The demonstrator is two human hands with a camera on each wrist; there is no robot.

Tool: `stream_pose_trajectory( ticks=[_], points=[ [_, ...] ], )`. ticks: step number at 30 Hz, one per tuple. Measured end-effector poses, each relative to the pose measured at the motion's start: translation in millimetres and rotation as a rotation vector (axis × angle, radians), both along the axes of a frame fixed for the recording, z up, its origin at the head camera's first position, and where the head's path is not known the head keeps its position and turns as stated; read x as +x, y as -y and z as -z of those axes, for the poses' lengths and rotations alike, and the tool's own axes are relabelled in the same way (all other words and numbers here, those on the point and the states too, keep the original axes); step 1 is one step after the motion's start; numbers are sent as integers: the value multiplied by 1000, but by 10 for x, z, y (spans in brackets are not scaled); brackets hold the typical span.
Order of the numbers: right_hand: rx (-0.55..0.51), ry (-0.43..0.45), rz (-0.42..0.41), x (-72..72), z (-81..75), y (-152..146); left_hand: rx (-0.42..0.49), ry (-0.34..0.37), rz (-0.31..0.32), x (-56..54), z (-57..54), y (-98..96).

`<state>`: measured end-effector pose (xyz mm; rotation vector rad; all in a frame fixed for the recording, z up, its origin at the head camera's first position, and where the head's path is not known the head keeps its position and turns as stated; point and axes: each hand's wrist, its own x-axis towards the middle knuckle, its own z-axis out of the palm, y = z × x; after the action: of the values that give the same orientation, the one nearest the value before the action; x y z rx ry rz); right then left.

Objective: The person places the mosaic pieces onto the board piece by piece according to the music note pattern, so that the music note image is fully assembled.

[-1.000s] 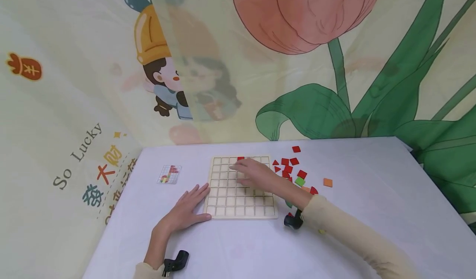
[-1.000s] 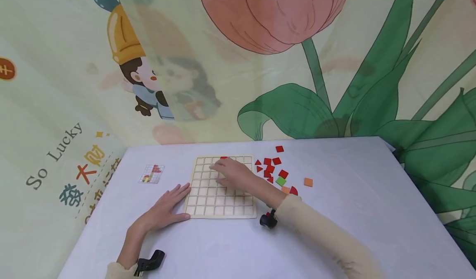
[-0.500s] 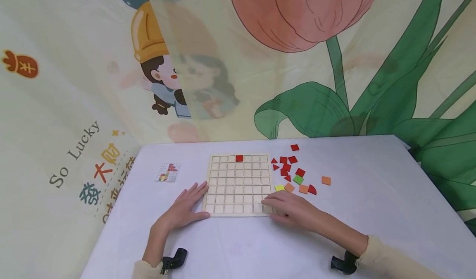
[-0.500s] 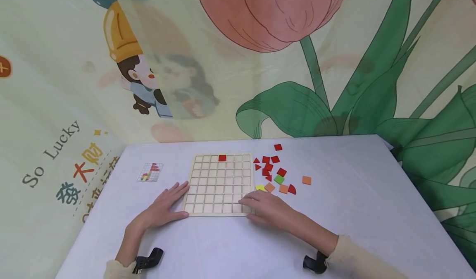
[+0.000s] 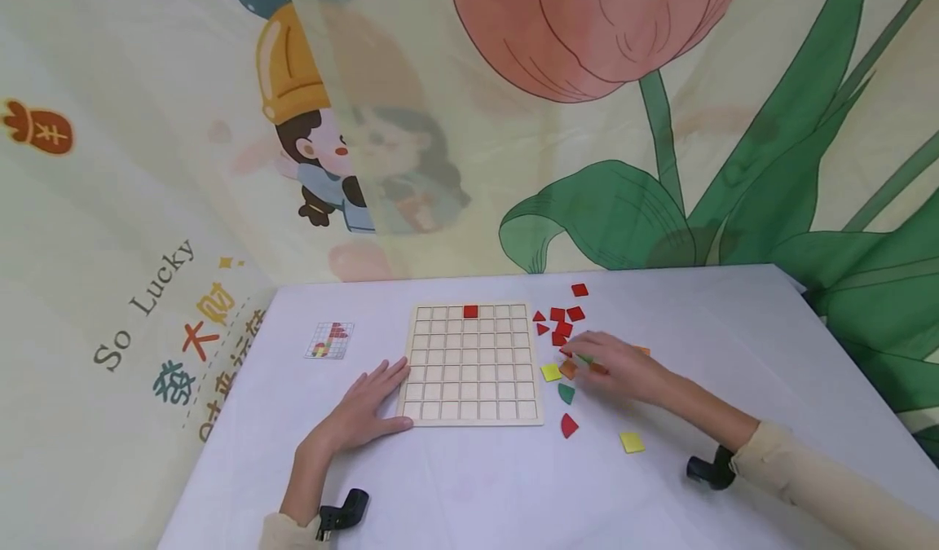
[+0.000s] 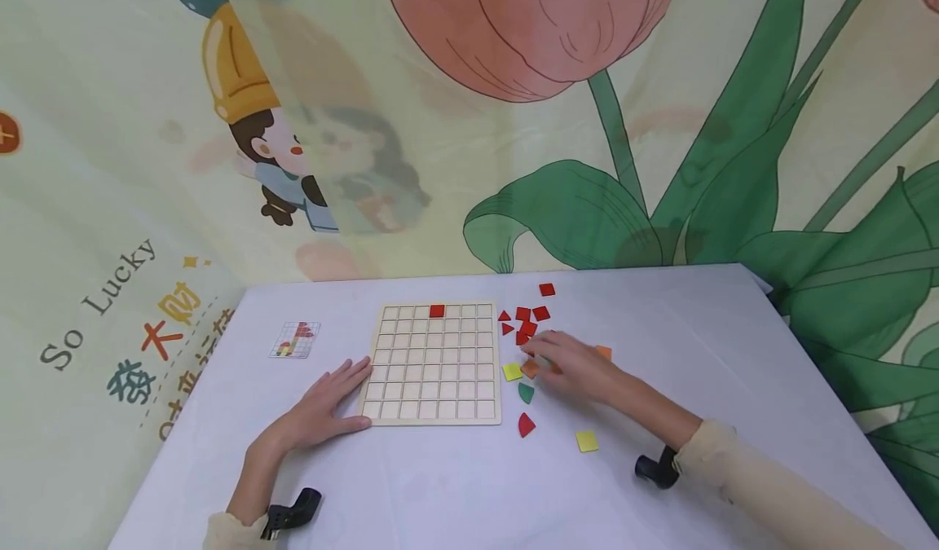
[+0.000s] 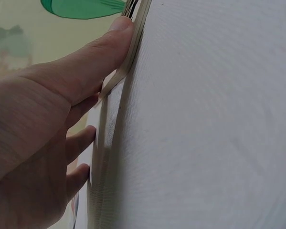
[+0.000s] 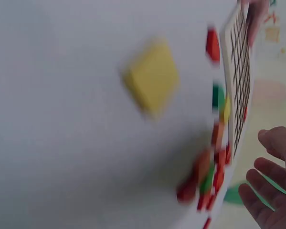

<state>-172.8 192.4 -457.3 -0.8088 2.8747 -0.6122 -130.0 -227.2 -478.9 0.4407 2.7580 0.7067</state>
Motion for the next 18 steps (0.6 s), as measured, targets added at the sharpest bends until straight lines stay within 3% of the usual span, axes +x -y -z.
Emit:
stream_pose_trajectory(
  ticks=[6, 10, 13, 18],
  points=[
    [43, -51, 90, -779, -61, -181, 7, 18, -8, 10, -6, 13],
    [-6, 1, 118, -1210, -26, -264, -4, -2, 6, -6, 7, 32],
    [-23, 63, 99, -1390, 47, -286, 3, -10, 18, -15, 18, 45],
    [41, 94, 117, -1483, 212, -263, 5, -8, 19, -22, 32, 40]
  ],
)
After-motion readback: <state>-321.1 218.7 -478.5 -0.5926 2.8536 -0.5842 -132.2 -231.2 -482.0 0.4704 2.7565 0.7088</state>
